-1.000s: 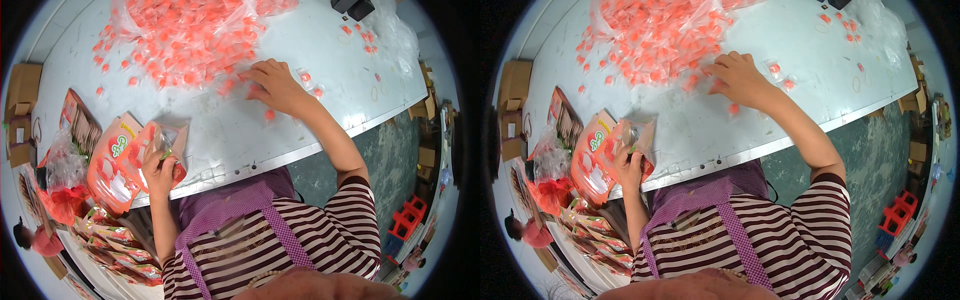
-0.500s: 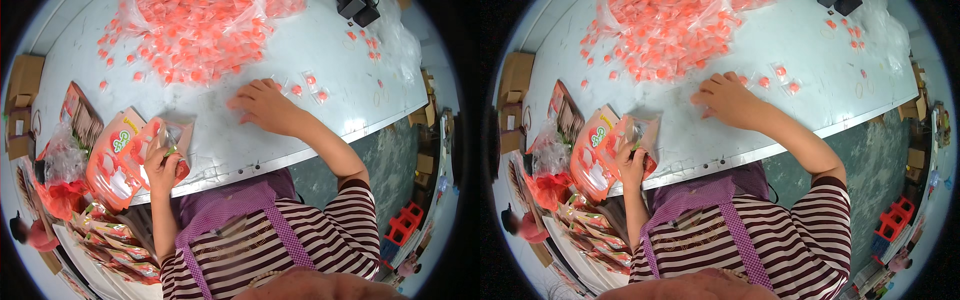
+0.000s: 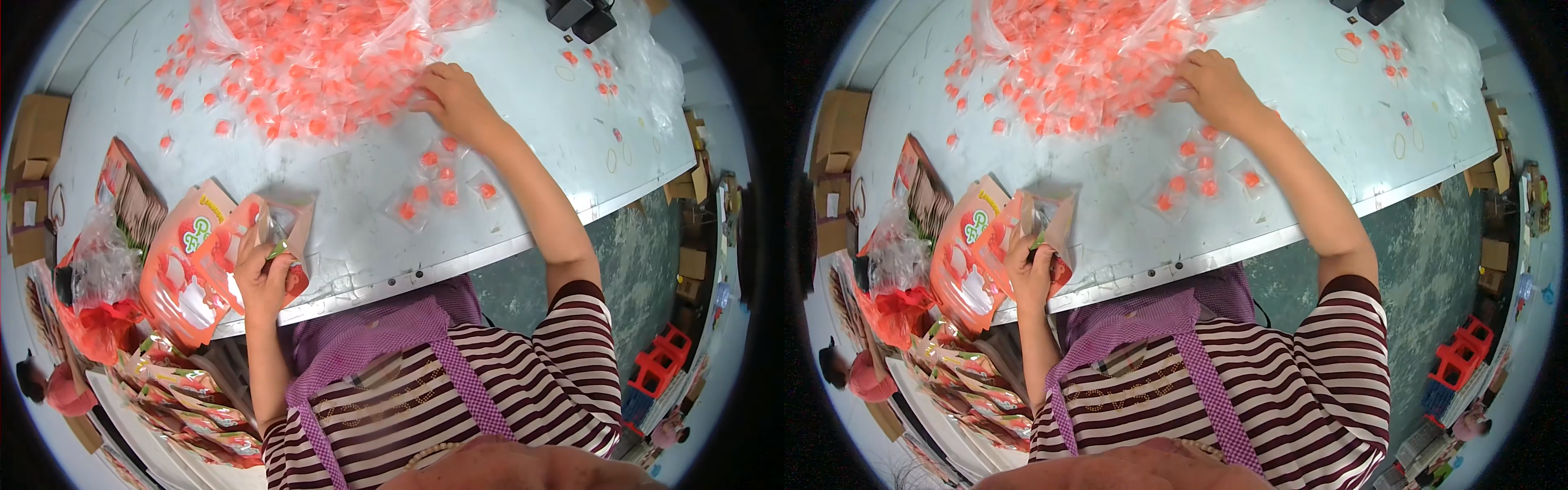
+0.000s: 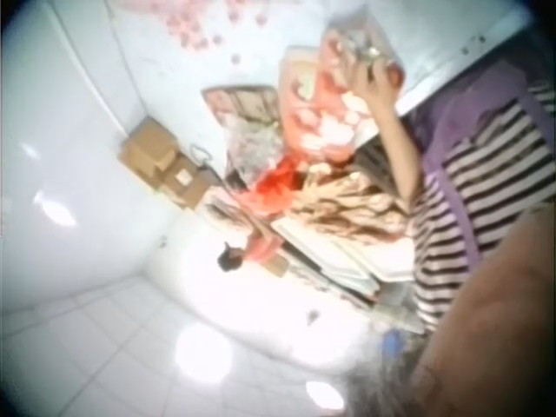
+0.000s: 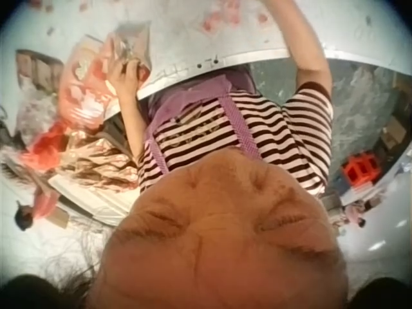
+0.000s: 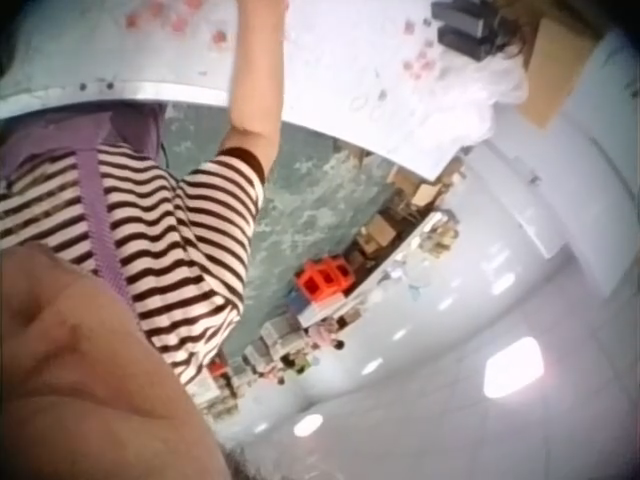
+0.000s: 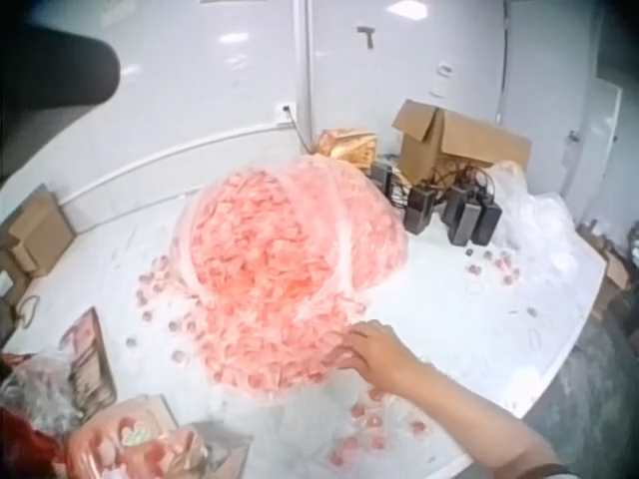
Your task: Placing pink heart-shaped candies into small individual pouches, sealing them, and organizing them in a tray.
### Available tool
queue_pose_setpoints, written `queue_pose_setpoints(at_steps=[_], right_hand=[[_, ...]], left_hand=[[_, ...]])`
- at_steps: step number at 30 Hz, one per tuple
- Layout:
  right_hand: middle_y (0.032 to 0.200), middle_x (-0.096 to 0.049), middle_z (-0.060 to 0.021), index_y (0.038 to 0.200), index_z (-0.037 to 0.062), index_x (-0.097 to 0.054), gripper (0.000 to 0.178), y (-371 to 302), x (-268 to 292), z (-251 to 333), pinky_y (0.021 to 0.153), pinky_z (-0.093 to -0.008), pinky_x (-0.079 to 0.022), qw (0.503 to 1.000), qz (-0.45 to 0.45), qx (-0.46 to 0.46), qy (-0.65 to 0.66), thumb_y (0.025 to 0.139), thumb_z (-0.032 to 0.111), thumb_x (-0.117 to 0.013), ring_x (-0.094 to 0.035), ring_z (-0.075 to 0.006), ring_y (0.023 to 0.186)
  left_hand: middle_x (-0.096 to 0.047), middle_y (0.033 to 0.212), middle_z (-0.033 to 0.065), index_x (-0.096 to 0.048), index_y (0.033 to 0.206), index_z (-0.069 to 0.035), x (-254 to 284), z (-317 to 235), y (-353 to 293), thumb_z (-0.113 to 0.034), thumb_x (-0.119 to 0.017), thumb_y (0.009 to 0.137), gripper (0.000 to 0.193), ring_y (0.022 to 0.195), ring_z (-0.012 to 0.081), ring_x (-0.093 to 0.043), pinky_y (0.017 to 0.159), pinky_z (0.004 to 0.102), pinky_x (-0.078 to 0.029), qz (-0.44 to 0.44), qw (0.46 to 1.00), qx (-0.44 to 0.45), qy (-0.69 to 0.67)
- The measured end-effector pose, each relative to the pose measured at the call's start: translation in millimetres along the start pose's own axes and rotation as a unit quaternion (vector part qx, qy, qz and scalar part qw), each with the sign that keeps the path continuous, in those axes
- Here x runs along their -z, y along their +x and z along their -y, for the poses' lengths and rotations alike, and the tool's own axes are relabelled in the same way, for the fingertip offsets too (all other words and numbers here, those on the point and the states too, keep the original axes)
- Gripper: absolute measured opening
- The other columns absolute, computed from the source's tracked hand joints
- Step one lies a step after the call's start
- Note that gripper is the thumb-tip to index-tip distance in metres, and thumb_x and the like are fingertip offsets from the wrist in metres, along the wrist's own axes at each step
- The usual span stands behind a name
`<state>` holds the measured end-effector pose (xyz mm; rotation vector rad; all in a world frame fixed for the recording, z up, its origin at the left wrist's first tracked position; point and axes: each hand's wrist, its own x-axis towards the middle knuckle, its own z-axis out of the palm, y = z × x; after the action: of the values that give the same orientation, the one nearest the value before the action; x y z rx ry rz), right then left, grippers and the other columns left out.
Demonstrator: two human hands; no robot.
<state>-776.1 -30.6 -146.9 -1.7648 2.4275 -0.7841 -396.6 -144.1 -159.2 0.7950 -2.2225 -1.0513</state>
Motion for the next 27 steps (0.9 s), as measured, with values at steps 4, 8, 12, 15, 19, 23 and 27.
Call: queue_pose_setpoints(at_steps=[4,8,12,15,19,23,27], right_hand=[[0.101,-0.064,-0.0058,0.1,0.0079,-0.066,0.026,-14.8,22.1,-11.5,0.083,-0.0362,-0.046,0.998,0.048,0.032,-0.014,0.078,0.019,-0.074,-0.056,-0.0275,0.1],[0.098,-0.062,-0.0054,0.102,0.0098,-0.067,0.026,-23.6,21.9,-8.6,0.084,-0.0372,-0.045,0.997,0.011,0.007,0.075,0.078,0.015,-0.074,-0.055,-0.0273,0.095],[0.097,-0.061,-0.0044,0.104,0.012,-0.068,0.025,-17.1,3.4,3.3,0.089,-0.0376,-0.04,0.997,-0.035,0.066,0.025,0.08,0.016,-0.072,-0.053,-0.0259,0.096],[0.097,-0.06,-0.0043,0.103,0.0126,-0.068,0.023,-17.9,5.3,0.1,0.09,-0.0376,-0.038,0.999,0.011,0.046,0.015,0.081,0.018,-0.071,-0.052,-0.0249,0.099],[0.097,-0.06,-0.0041,0.099,0.0117,-0.069,0.02,-31.7,21.4,-11.1,0.091,-0.0378,-0.038,0.997,0.042,0.051,0.032,0.081,0.02,-0.071,-0.051,-0.0247,0.1],[0.102,-0.059,-0.0061,0.1,0.0104,-0.067,0.025,-34.2,28.7,-11.9,0.093,-0.0395,-0.037,0.998,0.019,0.046,0.044,0.079,0.024,-0.073,-0.05,-0.0273,0.103],[0.111,-0.056,-0.0088,0.101,0.0096,-0.065,0.03,-19.8,10.4,2.2,0.096,-0.0411,-0.035,0.995,-0.074,0.057,0.016,0.078,0.026,-0.075,-0.048,-0.0296,0.107]], left_hand=[[-0.059,0.107,0.0179,-0.061,0.082,0.005,2.0,5.0,-3.6,-0.012,-0.073,0.077,0.021,0.096,0.0283,-0.056,0.084,0.0341,-0.043,0.007,1.0,0.028,-0.008],[-0.062,0.115,0.021,-0.063,0.084,0.005,1.3,8.7,-6.9,-0.012,-0.075,0.075,0.022,0.106,0.0326,-0.057,0.091,0.036,-0.043,0.008,0.996,0.078,-0.051],[-0.052,0.083,0.0059,-0.057,0.08,0.004,0.3,11.6,-6.0,-0.007,-0.067,0.084,0.015,0.068,0.0118,-0.052,0.059,0.0245,-0.041,0.01,0.999,0.038,-0.024],[-0.052,0.081,0.0055,-0.057,0.08,0.004,0.5,13.4,-4.3,-0.007,-0.067,0.085,0.015,0.063,0.0105,-0.051,0.057,0.024,-0.04,0.001,1.0,-0.012,0.004],[-0.052,0.079,0.0051,-0.057,0.082,0.003,1.1,15.7,-4.2,-0.008,-0.067,0.086,0.015,0.06,0.0096,-0.05,0.055,0.0237,-0.04,0.002,0.999,-0.043,0.022],[-0.052,0.079,0.0047,-0.057,0.081,0.003,1.9,15.8,-6.9,-0.007,-0.066,0.086,0.014,0.06,0.0095,-0.05,0.054,0.0238,-0.04,0.013,1.0,0.001,0.008],[-0.052,0.079,0.0049,-0.056,0.08,0.003,1.1,12.8,-6.0,-0.006,-0.065,0.086,0.013,0.06,0.0097,-0.05,0.054,0.0236,-0.041,0.019,0.999,0.036,-0.024]])
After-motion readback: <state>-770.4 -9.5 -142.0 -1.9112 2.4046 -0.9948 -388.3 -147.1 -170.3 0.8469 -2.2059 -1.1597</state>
